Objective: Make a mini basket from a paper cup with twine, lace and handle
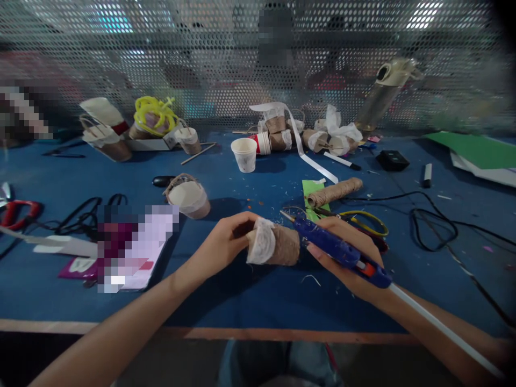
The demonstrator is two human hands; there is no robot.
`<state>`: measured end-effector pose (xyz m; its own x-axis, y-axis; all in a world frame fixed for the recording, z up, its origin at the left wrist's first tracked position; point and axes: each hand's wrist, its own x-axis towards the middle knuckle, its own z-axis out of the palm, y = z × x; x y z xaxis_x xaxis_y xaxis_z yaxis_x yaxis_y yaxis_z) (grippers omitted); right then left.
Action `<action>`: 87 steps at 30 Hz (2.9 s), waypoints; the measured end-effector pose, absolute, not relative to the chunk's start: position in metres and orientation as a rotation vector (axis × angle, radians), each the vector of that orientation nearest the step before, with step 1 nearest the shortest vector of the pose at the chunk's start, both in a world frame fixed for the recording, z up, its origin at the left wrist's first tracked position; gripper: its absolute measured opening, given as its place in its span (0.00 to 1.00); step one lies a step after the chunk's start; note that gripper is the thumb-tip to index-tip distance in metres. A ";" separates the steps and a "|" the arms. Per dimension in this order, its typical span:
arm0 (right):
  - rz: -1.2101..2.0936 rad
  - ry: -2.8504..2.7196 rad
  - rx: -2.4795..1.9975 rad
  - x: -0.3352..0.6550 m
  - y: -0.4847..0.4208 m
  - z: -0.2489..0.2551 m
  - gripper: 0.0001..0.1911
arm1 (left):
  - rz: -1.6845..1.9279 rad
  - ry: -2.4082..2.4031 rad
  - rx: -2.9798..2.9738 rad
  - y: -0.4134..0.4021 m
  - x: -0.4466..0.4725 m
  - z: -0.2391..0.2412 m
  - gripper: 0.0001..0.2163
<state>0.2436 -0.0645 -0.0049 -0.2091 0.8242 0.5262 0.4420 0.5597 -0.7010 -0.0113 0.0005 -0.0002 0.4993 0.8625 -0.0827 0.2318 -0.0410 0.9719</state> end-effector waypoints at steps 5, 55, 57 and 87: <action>0.511 -1.986 -0.895 0.253 -0.066 -0.005 0.06 | 0.771 0.920 1.331 0.006 -0.015 0.002 0.09; 0.172 -2.102 -0.925 0.260 -0.066 -0.018 0.07 | 0.789 1.078 1.483 0.000 -0.015 0.010 0.12; 0.154 -2.137 -0.937 0.258 -0.067 -0.016 0.07 | 0.783 1.078 1.468 0.000 -0.015 0.010 0.12; 0.164 -2.243 -0.911 0.261 -0.066 -0.014 0.15 | 0.720 1.033 1.425 -0.001 -0.015 0.006 0.13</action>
